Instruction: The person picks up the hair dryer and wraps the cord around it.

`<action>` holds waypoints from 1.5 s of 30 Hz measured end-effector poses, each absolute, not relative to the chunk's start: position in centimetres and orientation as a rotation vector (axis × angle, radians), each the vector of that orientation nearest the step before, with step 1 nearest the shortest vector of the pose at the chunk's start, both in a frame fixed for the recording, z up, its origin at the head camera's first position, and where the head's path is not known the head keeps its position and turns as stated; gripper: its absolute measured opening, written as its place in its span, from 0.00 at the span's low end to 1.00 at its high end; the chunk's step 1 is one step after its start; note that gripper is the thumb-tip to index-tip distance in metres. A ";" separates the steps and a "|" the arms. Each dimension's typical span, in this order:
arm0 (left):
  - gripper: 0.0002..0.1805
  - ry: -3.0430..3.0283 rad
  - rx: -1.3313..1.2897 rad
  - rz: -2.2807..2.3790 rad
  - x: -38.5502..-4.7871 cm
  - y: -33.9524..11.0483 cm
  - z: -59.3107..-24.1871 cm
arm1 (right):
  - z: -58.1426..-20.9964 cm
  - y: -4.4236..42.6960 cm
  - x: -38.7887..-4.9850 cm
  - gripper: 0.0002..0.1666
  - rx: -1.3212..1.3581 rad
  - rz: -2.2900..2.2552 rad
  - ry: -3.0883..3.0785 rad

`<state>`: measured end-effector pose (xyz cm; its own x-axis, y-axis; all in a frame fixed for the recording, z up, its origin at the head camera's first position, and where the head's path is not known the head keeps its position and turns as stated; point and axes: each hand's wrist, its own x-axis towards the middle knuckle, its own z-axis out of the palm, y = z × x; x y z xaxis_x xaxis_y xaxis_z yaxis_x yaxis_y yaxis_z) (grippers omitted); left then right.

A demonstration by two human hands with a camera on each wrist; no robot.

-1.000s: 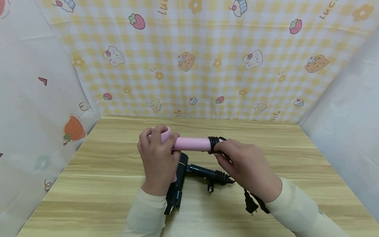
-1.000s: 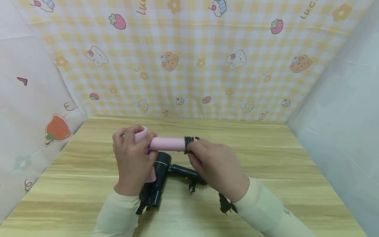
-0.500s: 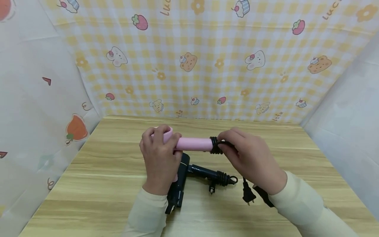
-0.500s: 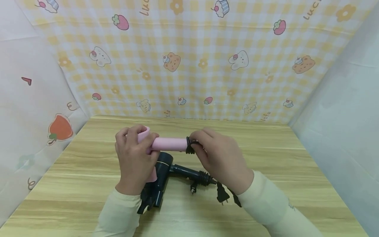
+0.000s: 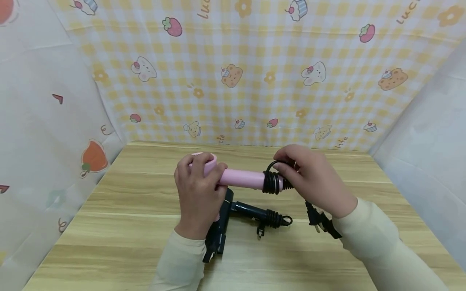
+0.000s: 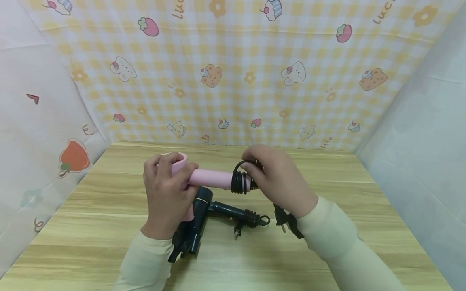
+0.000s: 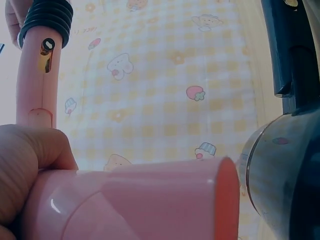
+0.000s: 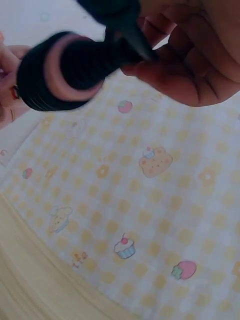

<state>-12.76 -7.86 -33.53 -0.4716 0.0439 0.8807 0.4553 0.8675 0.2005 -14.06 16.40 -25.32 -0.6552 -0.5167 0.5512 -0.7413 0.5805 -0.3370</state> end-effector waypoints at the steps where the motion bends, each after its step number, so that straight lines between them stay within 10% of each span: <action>1: 0.12 -2.019 -0.369 -0.507 -12.7 -7.8 -33.5 | -25.3 16.5 -14.2 0.08 1.004 0.811 -2.446; 29: 0.13 -2.012 -0.396 -0.542 -12.3 -7.7 -33.1 | -29.8 17.1 -17.9 0.09 0.934 1.497 -2.683; 45: 0.13 -1.957 -0.328 -0.606 -12.6 -8.5 -32.9 | -31.7 15.0 -14.0 0.10 0.733 1.308 -2.782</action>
